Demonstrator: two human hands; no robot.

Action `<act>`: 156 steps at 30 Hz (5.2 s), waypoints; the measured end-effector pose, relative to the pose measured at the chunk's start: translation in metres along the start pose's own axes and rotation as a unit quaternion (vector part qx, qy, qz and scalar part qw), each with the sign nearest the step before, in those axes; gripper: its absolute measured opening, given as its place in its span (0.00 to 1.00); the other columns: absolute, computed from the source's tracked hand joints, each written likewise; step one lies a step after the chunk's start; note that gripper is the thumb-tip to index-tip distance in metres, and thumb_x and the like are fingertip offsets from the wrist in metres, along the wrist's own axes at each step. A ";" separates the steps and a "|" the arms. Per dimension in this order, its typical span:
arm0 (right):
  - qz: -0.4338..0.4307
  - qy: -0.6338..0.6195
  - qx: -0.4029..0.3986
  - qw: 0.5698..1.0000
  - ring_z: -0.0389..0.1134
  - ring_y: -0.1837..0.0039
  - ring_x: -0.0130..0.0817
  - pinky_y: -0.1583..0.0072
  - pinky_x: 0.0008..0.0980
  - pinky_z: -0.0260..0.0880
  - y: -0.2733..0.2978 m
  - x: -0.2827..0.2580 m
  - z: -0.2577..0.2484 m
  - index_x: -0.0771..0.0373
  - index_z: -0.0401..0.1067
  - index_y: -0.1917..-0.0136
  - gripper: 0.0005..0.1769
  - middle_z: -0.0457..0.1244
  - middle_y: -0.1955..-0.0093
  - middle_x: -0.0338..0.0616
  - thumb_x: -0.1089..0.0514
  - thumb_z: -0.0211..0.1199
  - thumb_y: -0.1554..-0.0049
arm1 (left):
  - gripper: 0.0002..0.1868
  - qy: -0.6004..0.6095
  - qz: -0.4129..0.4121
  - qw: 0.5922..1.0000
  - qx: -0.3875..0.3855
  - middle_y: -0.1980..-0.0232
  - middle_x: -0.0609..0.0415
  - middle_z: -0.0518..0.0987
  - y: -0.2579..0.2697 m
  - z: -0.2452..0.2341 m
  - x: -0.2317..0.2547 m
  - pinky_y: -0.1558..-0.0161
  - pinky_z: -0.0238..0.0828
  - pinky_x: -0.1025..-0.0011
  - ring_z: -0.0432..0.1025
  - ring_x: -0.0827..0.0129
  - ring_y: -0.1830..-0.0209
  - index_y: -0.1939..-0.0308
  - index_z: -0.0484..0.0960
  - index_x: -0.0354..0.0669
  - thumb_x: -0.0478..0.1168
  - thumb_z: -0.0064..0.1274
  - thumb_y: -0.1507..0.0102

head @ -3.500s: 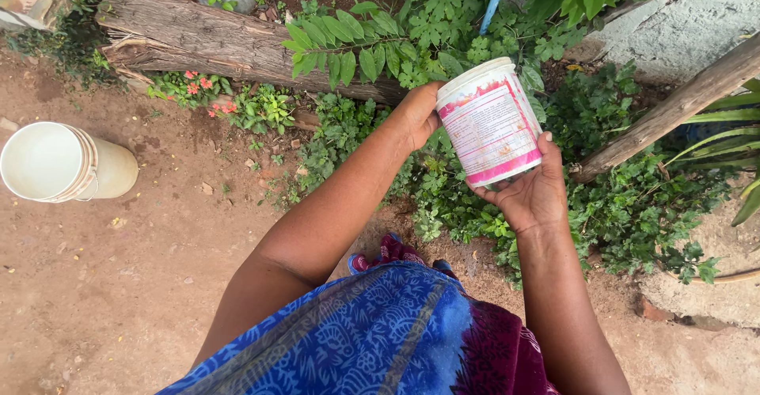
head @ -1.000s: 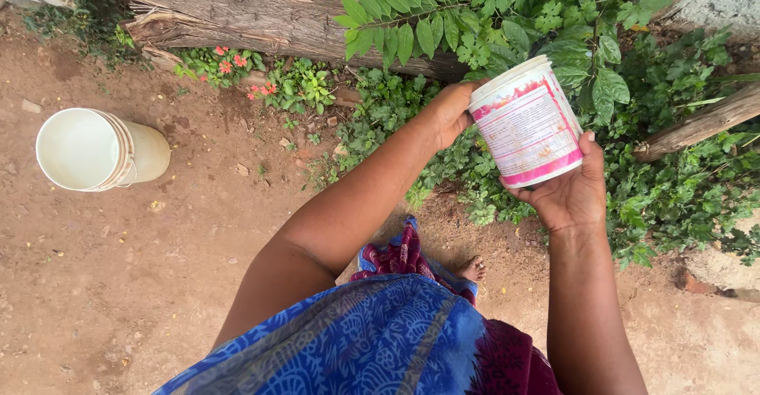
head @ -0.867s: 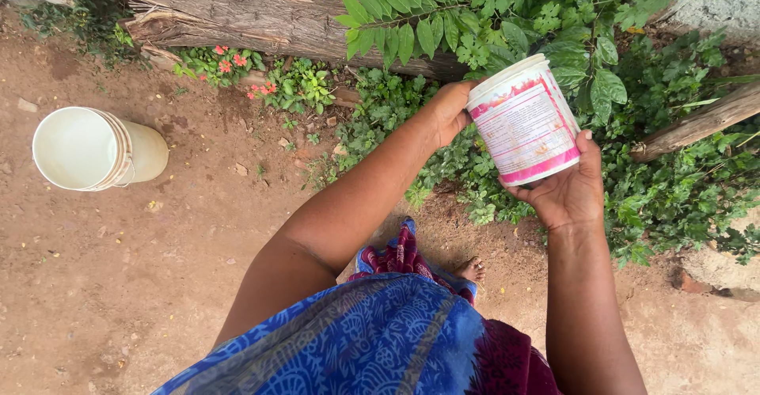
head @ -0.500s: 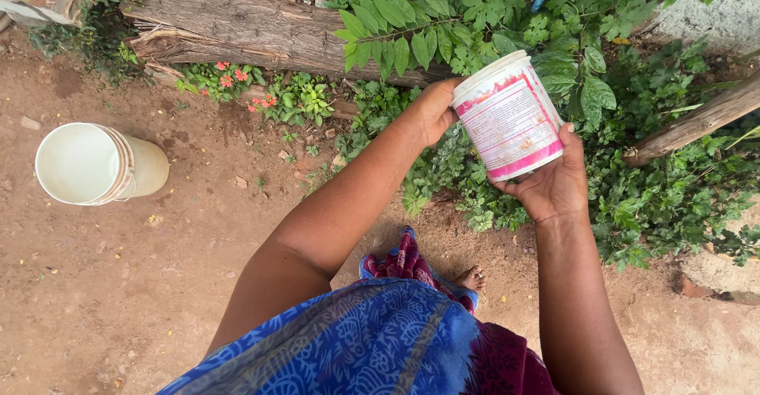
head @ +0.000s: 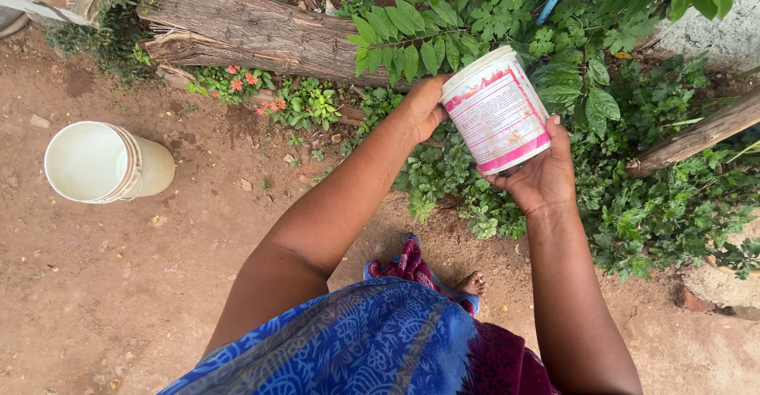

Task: The person holds a white plastic container and pours water from it onto the leaves and base of a small tree.

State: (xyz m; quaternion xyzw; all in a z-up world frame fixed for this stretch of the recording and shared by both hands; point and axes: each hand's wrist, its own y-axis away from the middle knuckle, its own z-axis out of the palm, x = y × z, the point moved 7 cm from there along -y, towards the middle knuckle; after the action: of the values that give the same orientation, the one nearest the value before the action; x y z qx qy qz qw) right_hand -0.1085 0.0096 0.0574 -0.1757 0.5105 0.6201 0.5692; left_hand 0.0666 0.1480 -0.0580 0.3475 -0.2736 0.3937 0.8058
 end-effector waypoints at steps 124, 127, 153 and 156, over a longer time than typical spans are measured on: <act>0.051 0.001 -0.015 0.999 0.64 0.30 0.52 0.36 0.72 0.58 -0.079 0.040 0.114 0.50 0.63 0.29 0.40 0.63 0.29 0.47 0.28 0.54 0.47 | 0.14 0.157 0.036 0.986 0.044 0.47 0.52 0.82 0.001 -0.121 0.078 0.42 0.71 0.69 0.75 0.70 0.48 0.46 0.82 0.37 0.39 0.47 0.30; 0.048 -0.001 -0.018 0.999 0.64 0.30 0.52 0.36 0.72 0.58 -0.082 0.041 0.122 0.49 0.62 0.28 0.40 0.63 0.29 0.47 0.28 0.54 0.47 | 0.15 0.154 0.041 0.986 0.044 0.46 0.50 0.82 -0.001 -0.125 0.086 0.41 0.71 0.68 0.75 0.69 0.47 0.45 0.81 0.36 0.39 0.45 0.30; 0.061 0.008 -0.008 0.998 0.64 0.31 0.52 0.38 0.70 0.63 -0.075 0.082 0.136 0.53 0.61 0.27 0.46 0.62 0.30 0.52 0.26 0.58 0.49 | 0.12 0.156 0.033 0.983 0.088 0.52 0.52 0.83 0.025 -0.174 0.080 0.47 0.74 0.70 0.76 0.71 0.53 0.49 0.80 0.36 0.39 0.44 0.29; 0.063 0.008 -0.007 0.998 0.63 0.31 0.52 0.38 0.70 0.63 -0.075 0.085 0.139 0.53 0.60 0.26 0.47 0.62 0.30 0.53 0.26 0.58 0.50 | 0.13 0.154 0.046 0.984 0.075 0.53 0.52 0.83 0.025 -0.182 0.079 0.47 0.76 0.70 0.77 0.71 0.54 0.51 0.80 0.36 0.38 0.41 0.31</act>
State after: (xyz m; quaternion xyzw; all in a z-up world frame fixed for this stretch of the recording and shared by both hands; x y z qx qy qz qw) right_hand -0.0163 0.1572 0.0146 -0.1520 0.5209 0.6568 0.5236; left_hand 0.1189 0.3352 -0.1040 0.3292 -0.1319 0.4986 0.7910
